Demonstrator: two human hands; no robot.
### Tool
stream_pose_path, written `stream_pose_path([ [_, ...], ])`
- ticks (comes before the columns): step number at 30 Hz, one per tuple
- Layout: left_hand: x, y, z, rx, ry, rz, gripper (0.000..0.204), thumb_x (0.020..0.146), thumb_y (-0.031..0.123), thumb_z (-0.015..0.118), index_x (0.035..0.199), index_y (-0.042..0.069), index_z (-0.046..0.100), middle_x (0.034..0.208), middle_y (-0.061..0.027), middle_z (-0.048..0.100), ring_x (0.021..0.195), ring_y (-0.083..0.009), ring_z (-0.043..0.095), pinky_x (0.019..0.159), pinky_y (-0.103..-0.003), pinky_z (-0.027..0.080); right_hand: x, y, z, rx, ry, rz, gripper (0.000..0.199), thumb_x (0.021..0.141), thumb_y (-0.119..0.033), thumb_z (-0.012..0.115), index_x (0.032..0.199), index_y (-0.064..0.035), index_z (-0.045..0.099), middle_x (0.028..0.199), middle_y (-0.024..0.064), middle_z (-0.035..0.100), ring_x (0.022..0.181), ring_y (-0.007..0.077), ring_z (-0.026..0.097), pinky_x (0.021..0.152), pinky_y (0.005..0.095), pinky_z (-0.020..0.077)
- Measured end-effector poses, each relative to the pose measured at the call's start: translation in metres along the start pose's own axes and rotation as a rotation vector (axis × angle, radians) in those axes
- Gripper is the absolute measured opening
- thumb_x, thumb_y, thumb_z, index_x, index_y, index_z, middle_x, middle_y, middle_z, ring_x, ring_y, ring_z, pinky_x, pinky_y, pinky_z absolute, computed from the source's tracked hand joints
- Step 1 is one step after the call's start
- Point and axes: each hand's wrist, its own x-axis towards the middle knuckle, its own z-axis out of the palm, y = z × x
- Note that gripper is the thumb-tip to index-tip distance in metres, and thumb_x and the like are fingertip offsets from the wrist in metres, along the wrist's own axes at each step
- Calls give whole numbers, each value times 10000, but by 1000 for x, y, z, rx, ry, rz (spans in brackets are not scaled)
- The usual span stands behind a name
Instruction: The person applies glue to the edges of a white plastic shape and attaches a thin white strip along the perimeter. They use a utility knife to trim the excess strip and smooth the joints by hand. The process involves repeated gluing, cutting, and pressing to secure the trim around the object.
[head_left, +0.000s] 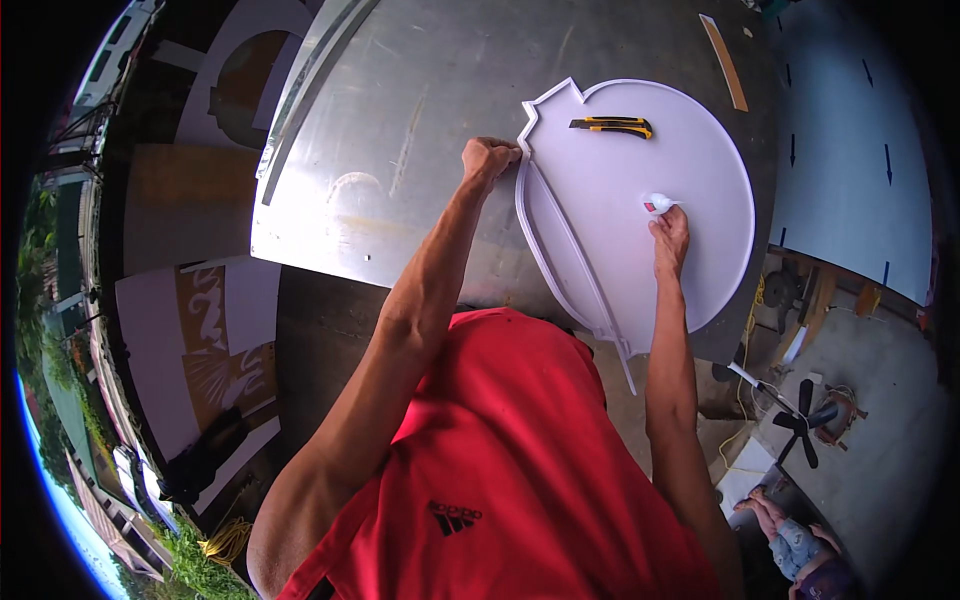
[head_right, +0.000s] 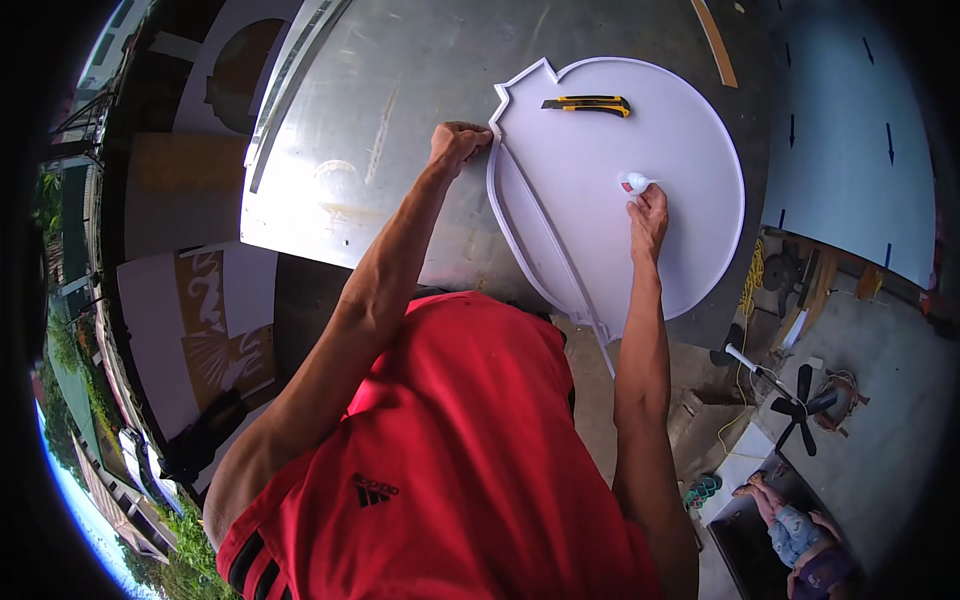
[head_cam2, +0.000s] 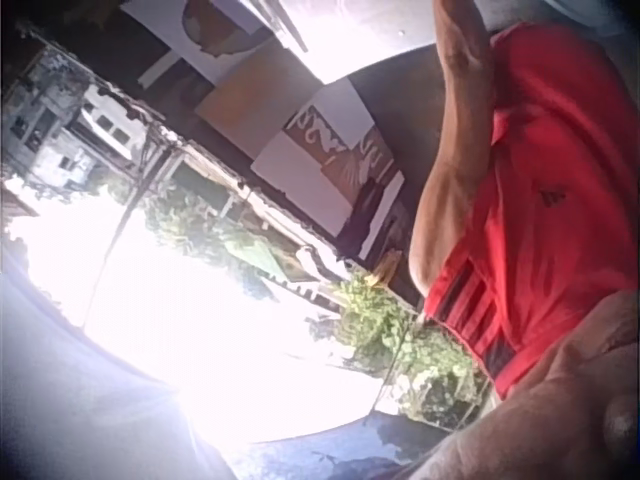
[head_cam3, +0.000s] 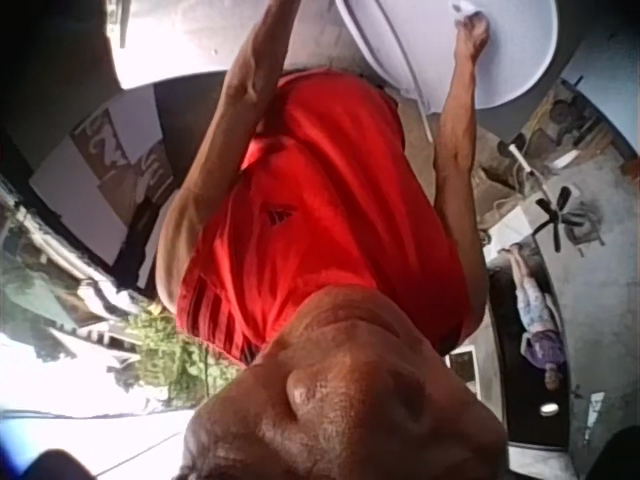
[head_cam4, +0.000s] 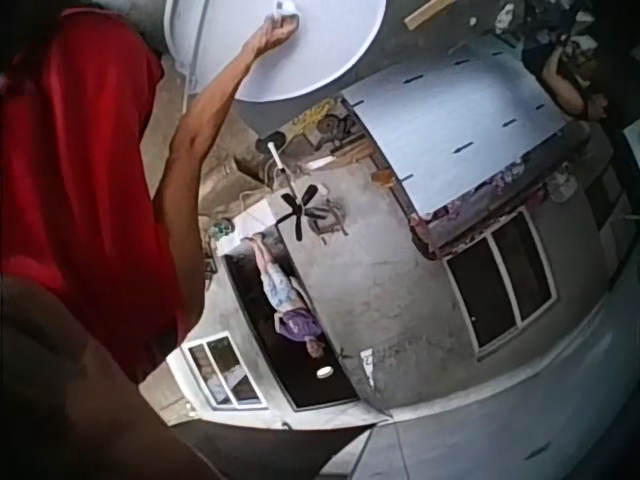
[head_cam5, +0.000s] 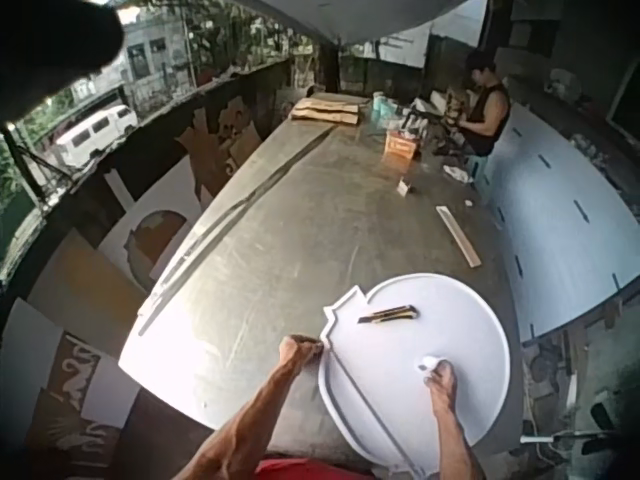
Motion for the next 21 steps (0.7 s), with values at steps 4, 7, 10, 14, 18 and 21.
stream_pose_path([
  [4,-10,-8,-17,4,35,95,159,808,74,805,948,-1,804,677,-32,671,546,-97,559,486,-274,440,-2,-3,3,-30,13,23,563,865,117,625,1407,3,520,1398,167,586,1321,279,573,1151,382,453],
  [7,-15,-9,-17,14,74,135,167,820,109,809,949,2,804,652,-31,663,525,-95,554,476,-279,439,0,-4,6,-34,17,20,558,868,100,646,1404,2,526,1390,163,596,1292,271,591,1124,371,466],
  [10,-17,-3,-11,43,98,132,209,816,188,835,906,2,808,628,-29,656,510,-96,556,475,-278,442,-1,-5,6,-43,24,2,552,869,85,664,1399,1,534,1373,150,606,1250,254,608,1100,360,481],
  [14,-16,7,-4,180,141,123,310,771,293,883,854,2,813,649,-56,689,551,-128,611,545,-297,489,-1,-9,5,-29,29,32,561,867,83,676,1403,1,534,1359,142,608,1220,232,611,1078,353,493],
  [18,-7,9,0,301,170,109,381,717,353,911,868,14,822,711,-105,745,656,-209,711,691,-361,570,1,-9,7,-32,36,57,579,863,75,694,1414,10,526,1350,141,607,1201,217,609,1058,351,501],
  [21,-10,12,3,349,168,114,360,734,352,896,863,23,824,719,-87,746,645,-197,692,687,-349,560,2,-7,6,-27,40,39,548,869,57,693,1393,-3,544,1324,138,629,1176,217,624,1039,352,512],
])
